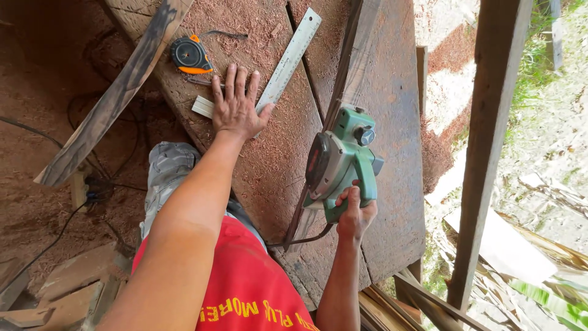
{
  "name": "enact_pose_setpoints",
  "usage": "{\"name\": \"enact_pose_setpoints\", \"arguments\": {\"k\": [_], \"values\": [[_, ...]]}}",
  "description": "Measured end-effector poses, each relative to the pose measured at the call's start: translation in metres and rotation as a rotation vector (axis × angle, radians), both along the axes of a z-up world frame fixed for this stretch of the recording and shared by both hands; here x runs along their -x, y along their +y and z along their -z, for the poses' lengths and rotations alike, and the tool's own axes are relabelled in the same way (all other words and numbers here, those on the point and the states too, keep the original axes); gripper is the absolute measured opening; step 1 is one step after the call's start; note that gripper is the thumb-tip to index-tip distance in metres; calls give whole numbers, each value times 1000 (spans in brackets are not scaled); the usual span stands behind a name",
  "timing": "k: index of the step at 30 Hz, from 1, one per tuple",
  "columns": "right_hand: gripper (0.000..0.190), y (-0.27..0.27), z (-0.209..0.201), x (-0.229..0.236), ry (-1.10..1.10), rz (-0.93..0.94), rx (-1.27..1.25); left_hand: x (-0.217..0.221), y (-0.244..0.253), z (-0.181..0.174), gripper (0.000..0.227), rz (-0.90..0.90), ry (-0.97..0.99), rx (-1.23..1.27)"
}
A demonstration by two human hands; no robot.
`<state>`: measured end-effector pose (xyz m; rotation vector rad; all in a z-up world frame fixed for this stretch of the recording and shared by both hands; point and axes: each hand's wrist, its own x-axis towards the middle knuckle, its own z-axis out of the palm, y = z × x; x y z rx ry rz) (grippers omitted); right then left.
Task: The person marks a curved line on a long piece of wood using a pencil and a flexible template. They then use a handheld electric planer to smooth the wood surface along the marked area.
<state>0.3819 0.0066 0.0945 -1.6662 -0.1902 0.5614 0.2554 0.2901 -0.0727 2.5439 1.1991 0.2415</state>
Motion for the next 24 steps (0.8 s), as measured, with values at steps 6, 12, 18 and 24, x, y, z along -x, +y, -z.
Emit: {"name": "enact_pose_setpoints", "arguments": {"k": [6, 12, 18, 24], "values": [[30, 30, -9, -17, -56, -42, 14, 1, -1, 2, 83, 2, 4, -36], [30, 54, -15, -30, -78, -44, 19, 1, -2, 2, 83, 9, 4, -51], [29, 78, -19, -42, -75, -35, -19, 2, -2, 1, 83, 10, 9, -95], [28, 102, -21, -57, -73, -13, -13, 4, -1, 1, 83, 14, -5, -133]]}}
